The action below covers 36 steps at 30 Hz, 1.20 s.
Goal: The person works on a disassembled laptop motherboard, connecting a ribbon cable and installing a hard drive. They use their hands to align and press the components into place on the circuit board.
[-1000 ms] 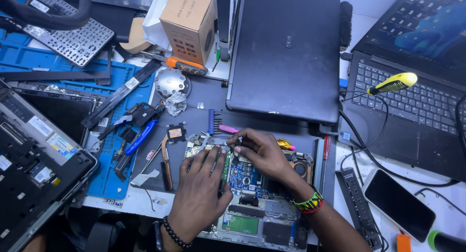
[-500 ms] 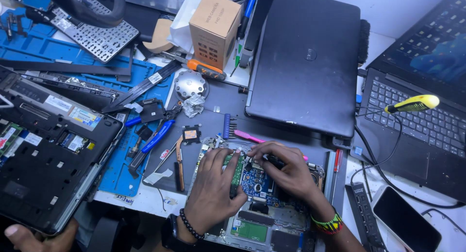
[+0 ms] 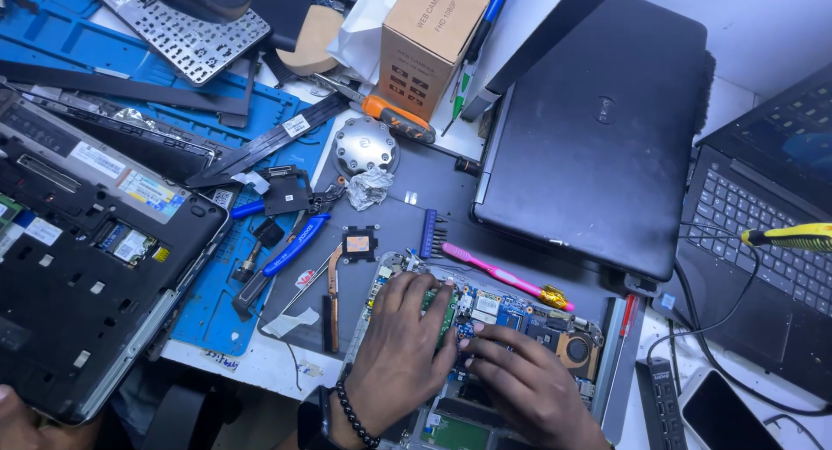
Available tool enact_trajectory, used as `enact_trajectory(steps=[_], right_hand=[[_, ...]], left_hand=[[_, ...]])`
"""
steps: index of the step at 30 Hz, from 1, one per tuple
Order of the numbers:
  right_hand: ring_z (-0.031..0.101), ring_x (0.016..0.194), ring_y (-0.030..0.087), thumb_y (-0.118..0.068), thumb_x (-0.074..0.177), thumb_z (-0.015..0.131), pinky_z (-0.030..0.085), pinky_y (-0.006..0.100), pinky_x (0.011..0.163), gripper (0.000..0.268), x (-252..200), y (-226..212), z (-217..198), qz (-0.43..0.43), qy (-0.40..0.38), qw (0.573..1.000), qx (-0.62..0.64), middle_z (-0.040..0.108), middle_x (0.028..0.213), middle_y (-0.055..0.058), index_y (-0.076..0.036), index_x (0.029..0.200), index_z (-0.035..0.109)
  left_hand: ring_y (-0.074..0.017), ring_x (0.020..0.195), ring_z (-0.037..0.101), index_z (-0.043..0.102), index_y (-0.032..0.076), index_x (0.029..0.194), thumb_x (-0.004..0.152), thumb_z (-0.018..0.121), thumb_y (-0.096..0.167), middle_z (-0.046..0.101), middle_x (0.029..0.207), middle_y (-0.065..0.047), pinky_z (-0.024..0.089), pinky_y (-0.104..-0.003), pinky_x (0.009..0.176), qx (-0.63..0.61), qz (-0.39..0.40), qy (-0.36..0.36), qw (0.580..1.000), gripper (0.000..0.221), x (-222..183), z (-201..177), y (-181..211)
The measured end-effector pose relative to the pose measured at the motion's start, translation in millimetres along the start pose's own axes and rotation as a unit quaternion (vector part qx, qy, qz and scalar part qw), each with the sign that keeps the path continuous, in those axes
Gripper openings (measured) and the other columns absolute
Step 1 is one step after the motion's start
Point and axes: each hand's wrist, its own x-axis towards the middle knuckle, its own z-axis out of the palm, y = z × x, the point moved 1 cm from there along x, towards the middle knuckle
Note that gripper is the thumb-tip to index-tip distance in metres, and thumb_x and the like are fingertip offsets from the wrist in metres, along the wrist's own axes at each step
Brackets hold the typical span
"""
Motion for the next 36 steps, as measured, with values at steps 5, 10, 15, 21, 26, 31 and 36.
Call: enact_trajectory(steps=[5, 10, 15, 21, 26, 31, 36], right_hand=[[0.066, 0.12, 0.042, -0.008, 0.106, 0.045, 0.057, 0.049, 0.099, 0.027, -1, 3, 4, -0.046, -0.021, 0.995, -0.081, 0.069, 0.127, 0.02, 0.005, 0.113, 0.067], [0.063, 0.128, 0.033, -0.008, 0.105, 0.057, 0.056, 0.044, 0.103, 0.019, -11, 8, 10, -0.065, -0.049, 0.988, -0.132, 0.067, 0.134, 0.017, 0.001, 0.115, 0.07], [0.067, 0.124, 0.032, -0.009, 0.102, 0.066, 0.061, 0.043, 0.099, 0.014, -8, 12, 11, -0.028, -0.011, 0.998, -0.063, 0.07, 0.129, 0.011, -0.003, 0.113, 0.071], [0.065, 0.125, 0.03, -0.013, 0.103, 0.066, 0.062, 0.04, 0.098, 0.02, -21, 14, 21, -0.009, -0.03, 0.999, -0.044, 0.07, 0.13, 0.007, -0.005, 0.12, 0.072], [0.065, 0.125, 0.03, -0.012, 0.1, 0.071, 0.062, 0.04, 0.096, 0.016, -20, 15, 20, -0.019, -0.021, 0.998, -0.059, 0.07, 0.129, 0.006, -0.008, 0.116, 0.073], [0.064, 0.127, 0.032, -0.011, 0.103, 0.065, 0.061, 0.041, 0.098, 0.019, -21, 15, 19, -0.028, -0.027, 0.998, -0.057, 0.07, 0.131, 0.007, -0.006, 0.119, 0.072], [0.065, 0.125, 0.034, -0.011, 0.102, 0.067, 0.061, 0.042, 0.097, 0.014, -20, 13, 15, -0.02, -0.024, 0.998, -0.053, 0.07, 0.131, 0.009, -0.006, 0.114, 0.072]], left_hand=[[-0.0382, 0.121, 0.048, 0.06, 0.001, 0.132, 0.09, 0.064, 0.023, 0.057, 0.126, -0.02, 0.041, -0.053, 0.103, -0.005, -0.004, -0.005, 1.0, 0.047, 2, 7, -5], [-0.0369, 0.122, 0.046, 0.06, 0.006, 0.137, 0.091, 0.065, 0.027, 0.056, 0.128, -0.018, 0.039, -0.055, 0.103, 0.001, -0.021, -0.047, 0.999, 0.051, -1, 13, -8], [-0.0329, 0.139, 0.041, 0.044, 0.016, 0.155, 0.085, 0.068, 0.049, 0.048, 0.15, -0.013, 0.025, -0.055, 0.118, 0.091, 0.002, -0.096, 0.991, 0.081, -19, 23, -21], [-0.0305, 0.158, 0.02, 0.018, 0.016, 0.167, 0.061, 0.077, 0.098, 0.02, 0.171, -0.014, 0.022, -0.047, 0.122, 0.263, 0.208, -0.144, 0.931, 0.146, -25, 14, -59], [-0.0352, 0.154, 0.026, 0.025, 0.009, 0.161, 0.068, 0.08, 0.075, 0.026, 0.165, -0.02, 0.02, -0.053, 0.123, 0.177, 0.234, -0.172, 0.941, 0.127, -15, 3, -58], [-0.0434, 0.138, 0.039, 0.033, 0.002, 0.157, 0.088, 0.079, 0.063, 0.043, 0.148, -0.025, 0.025, -0.061, 0.116, 0.039, 0.214, -0.229, 0.949, 0.103, 5, -14, -54], [-0.0424, 0.138, 0.042, 0.036, 0.01, 0.159, 0.103, 0.041, 0.07, 0.044, 0.149, -0.025, 0.013, -0.069, 0.117, -0.017, 0.172, -0.236, 0.956, 0.082, 11, -23, -52]])
